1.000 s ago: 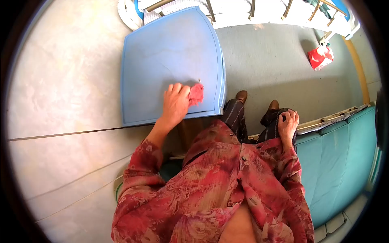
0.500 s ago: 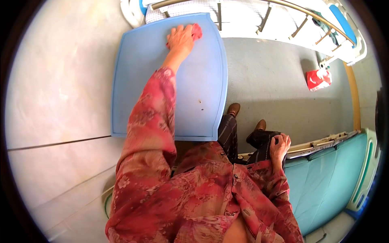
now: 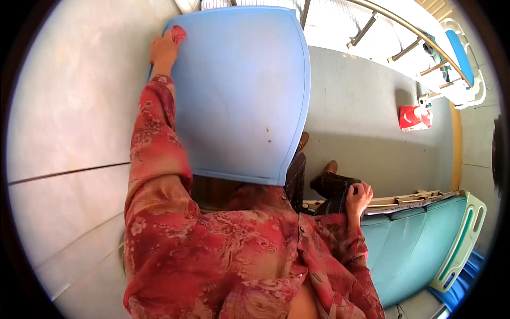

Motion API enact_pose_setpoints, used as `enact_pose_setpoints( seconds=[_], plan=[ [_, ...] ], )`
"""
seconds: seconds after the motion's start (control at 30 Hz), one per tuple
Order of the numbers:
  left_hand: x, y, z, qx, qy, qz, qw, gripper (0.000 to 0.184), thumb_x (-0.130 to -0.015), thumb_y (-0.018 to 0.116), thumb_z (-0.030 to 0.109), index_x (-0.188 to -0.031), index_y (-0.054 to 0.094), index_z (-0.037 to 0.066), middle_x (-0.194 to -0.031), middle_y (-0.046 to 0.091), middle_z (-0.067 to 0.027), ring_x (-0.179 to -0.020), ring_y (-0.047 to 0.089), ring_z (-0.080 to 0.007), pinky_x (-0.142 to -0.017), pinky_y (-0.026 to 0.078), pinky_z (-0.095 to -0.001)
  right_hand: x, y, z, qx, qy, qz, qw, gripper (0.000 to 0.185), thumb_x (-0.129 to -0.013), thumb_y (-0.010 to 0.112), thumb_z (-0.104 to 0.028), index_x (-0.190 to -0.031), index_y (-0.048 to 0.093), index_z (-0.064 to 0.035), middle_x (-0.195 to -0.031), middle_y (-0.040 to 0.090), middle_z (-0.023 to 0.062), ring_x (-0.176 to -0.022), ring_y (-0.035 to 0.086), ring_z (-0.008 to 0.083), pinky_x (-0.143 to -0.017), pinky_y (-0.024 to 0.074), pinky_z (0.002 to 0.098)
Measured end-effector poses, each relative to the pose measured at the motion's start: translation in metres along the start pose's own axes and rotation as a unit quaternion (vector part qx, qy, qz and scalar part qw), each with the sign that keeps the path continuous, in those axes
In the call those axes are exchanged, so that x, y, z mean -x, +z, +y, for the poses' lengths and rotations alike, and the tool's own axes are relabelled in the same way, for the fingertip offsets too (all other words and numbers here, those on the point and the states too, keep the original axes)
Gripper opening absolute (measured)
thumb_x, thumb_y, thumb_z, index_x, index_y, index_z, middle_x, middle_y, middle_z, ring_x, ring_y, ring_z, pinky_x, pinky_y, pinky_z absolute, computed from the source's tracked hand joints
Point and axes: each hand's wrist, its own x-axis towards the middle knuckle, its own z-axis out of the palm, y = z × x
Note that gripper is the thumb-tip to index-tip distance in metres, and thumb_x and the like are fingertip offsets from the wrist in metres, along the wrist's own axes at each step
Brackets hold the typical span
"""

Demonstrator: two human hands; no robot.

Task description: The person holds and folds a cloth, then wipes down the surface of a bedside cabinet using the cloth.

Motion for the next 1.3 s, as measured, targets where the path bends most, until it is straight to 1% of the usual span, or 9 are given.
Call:
enact_pose_setpoints(
  seconds=[0.07, 0.2, 0.27, 0.4, 0.47, 0.67, 0.73, 1.03, 1.3],
  plan=[
    [0.008, -0.022, -0.001, -0.018, -0.042, -0.065, 0.997, 0.035, -0.09, 0.052, 0.041, -0.118, 0.054, 0.021, -0.117, 0.056, -0.013, -0.109, 0.052, -0.0401, -0.087, 0.046, -0.0501, -0.001, 0.006, 0.001, 0.017, -0.002, -0.011, 1.0, 0.009, -0.074, 0.068, -0.016, -0.08, 0.065, -0.0096, -0.106, 0.059, 0.0109, -0.11, 0.049, 0.0363, -0.095, 0.0396, 0.0478],
    [0.041, -0.054, 0.023, 0.049, -0.031, -0.078, 0.995, 0.034, -0.089, 0.054, 0.042, -0.114, 0.055, 0.02, -0.116, 0.056, -0.0124, -0.108, 0.053, -0.038, -0.086, 0.046, -0.0491, -0.001, 0.006, -0.005, 0.009, 0.019, -0.009, 1.0, 0.011, -0.073, 0.069, -0.017, -0.082, 0.066, -0.0109, -0.109, 0.059, 0.0095, -0.113, 0.046, 0.0372, -0.096, 0.0386, 0.049],
    [0.062, -0.048, 0.029, 0.116, 0.095, -0.055, 0.987, 0.031, -0.087, 0.057, 0.041, -0.108, 0.056, 0.018, -0.112, 0.057, -0.0105, -0.105, 0.054, -0.0347, -0.084, 0.046, -0.0478, 0.001, 0.006, -0.003, 0.005, 0.0, -0.014, 1.0, 0.012, -0.073, 0.069, -0.017, -0.082, 0.066, -0.0112, -0.11, 0.059, 0.0093, -0.114, 0.046, 0.0378, -0.097, 0.0379, 0.0493],
    [0.125, -0.09, 0.084, 0.094, 0.126, -0.06, 0.986, 0.024, -0.086, 0.058, 0.034, -0.103, 0.056, 0.018, -0.106, 0.058, -0.0077, -0.101, 0.054, -0.0316, -0.082, 0.045, -0.0477, 0.0, 0.008, -0.007, 0.008, -0.009, -0.007, 1.0, 0.011, -0.073, 0.069, -0.018, -0.081, 0.066, -0.0114, -0.109, 0.059, 0.0095, -0.114, 0.045, 0.038, -0.098, 0.0372, 0.049],
    [0.167, -0.1, 0.106, 0.157, 0.221, 0.022, 0.962, 0.016, -0.082, 0.061, 0.023, -0.096, 0.055, 0.016, -0.094, 0.053, -0.0053, -0.091, 0.053, -0.0305, -0.073, 0.044, -0.0457, 0.0, 0.001, -0.014, 0.009, 0.004, -0.02, 1.0, 0.012, -0.072, 0.069, -0.017, -0.082, 0.067, -0.0115, -0.109, 0.059, 0.008, -0.116, 0.045, 0.0381, -0.099, 0.0363, 0.0493],
    [0.274, -0.158, 0.123, 0.243, 0.331, -0.038, 0.911, 0.016, -0.077, 0.059, 0.011, -0.092, 0.055, 0.012, -0.089, 0.049, -0.0062, -0.089, 0.049, -0.0283, -0.074, 0.04, -0.0432, 0.01, 0.004, -0.002, 0.001, -0.003, -0.006, 1.0, 0.012, -0.073, 0.069, -0.019, -0.083, 0.067, -0.012, -0.108, 0.059, 0.0072, -0.115, 0.045, 0.0381, -0.1, 0.036, 0.0486],
    [0.301, -0.171, 0.114, 0.266, 0.368, -0.059, 0.889, 0.008, -0.076, 0.056, 0.01, -0.084, 0.055, 0.012, -0.086, 0.051, -0.0069, -0.085, 0.05, -0.0275, -0.069, 0.04, -0.0406, 0.007, 0.004, 0.001, 0.015, -0.012, -0.003, 1.0, 0.012, -0.073, 0.069, -0.019, -0.083, 0.067, -0.0122, -0.108, 0.059, 0.007, -0.115, 0.045, 0.0382, -0.1, 0.0361, 0.0482],
    [0.26, -0.137, 0.007, 0.156, 0.222, -0.015, 0.962, 0.008, -0.081, 0.056, 0.013, -0.088, 0.054, 0.011, -0.088, 0.054, -0.0116, -0.083, 0.053, -0.035, -0.067, 0.044, -0.0468, 0.004, 0.006, 0.004, 0.009, -0.019, 0.0, 1.0, 0.009, -0.075, 0.068, -0.018, -0.081, 0.067, -0.0126, -0.108, 0.06, 0.0073, -0.114, 0.047, 0.0366, -0.098, 0.0376, 0.0475],
    [0.19, -0.101, 0.035, 0.109, 0.161, 0.001, 0.981, 0.019, -0.084, 0.054, 0.015, -0.103, 0.056, 0.014, -0.096, 0.058, -0.0108, -0.092, 0.057, -0.034, -0.072, 0.047, -0.0477, -0.002, 0.005, -0.002, 0.035, -0.027, -0.021, 0.999, 0.01, -0.076, 0.068, -0.02, -0.082, 0.068, -0.0129, -0.108, 0.061, 0.0073, -0.113, 0.048, 0.0354, -0.098, 0.0375, 0.0474]
  ],
)
